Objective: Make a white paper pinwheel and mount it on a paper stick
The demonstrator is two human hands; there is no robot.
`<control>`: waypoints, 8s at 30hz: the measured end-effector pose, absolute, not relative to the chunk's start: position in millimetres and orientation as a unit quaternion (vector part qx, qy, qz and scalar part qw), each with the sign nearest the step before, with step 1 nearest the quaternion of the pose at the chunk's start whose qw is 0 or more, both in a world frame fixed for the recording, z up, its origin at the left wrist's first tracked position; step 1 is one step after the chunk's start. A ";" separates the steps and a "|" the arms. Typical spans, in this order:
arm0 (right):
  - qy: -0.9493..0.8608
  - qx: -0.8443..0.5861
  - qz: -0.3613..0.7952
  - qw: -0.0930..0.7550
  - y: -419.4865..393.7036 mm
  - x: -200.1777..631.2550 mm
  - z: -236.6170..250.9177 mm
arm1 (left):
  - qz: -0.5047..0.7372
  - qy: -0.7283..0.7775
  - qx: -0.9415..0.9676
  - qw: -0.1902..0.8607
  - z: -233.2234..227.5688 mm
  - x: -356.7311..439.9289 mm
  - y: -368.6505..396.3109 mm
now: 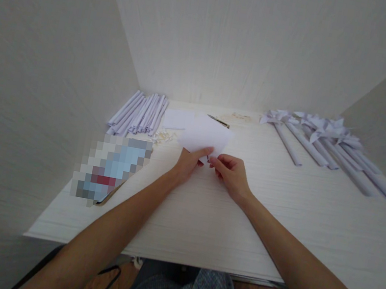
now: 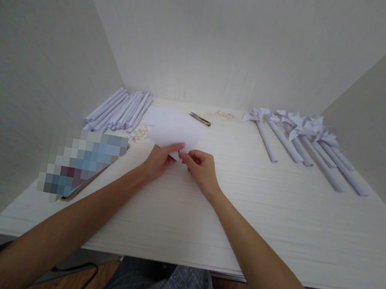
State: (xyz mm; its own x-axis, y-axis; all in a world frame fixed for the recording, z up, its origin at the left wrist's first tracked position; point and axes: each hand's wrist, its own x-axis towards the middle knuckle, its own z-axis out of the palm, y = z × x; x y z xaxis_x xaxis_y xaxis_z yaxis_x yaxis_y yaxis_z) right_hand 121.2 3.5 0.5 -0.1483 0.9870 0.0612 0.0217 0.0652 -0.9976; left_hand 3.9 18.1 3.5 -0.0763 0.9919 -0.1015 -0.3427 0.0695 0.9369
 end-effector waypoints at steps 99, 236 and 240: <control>-0.643 -0.403 0.301 0.577 8.7 130.8 -4.6 | 0.547 0.409 0.364 0.633 6.6 1.1 17.3; -0.490 -0.494 0.424 0.580 12.7 122.8 -7.9 | 0.588 0.482 0.408 0.505 -6.1 10.3 14.8; -0.492 -0.495 0.418 0.581 12.5 122.7 -6.9 | 0.585 0.474 0.412 0.513 -6.4 10.1 15.0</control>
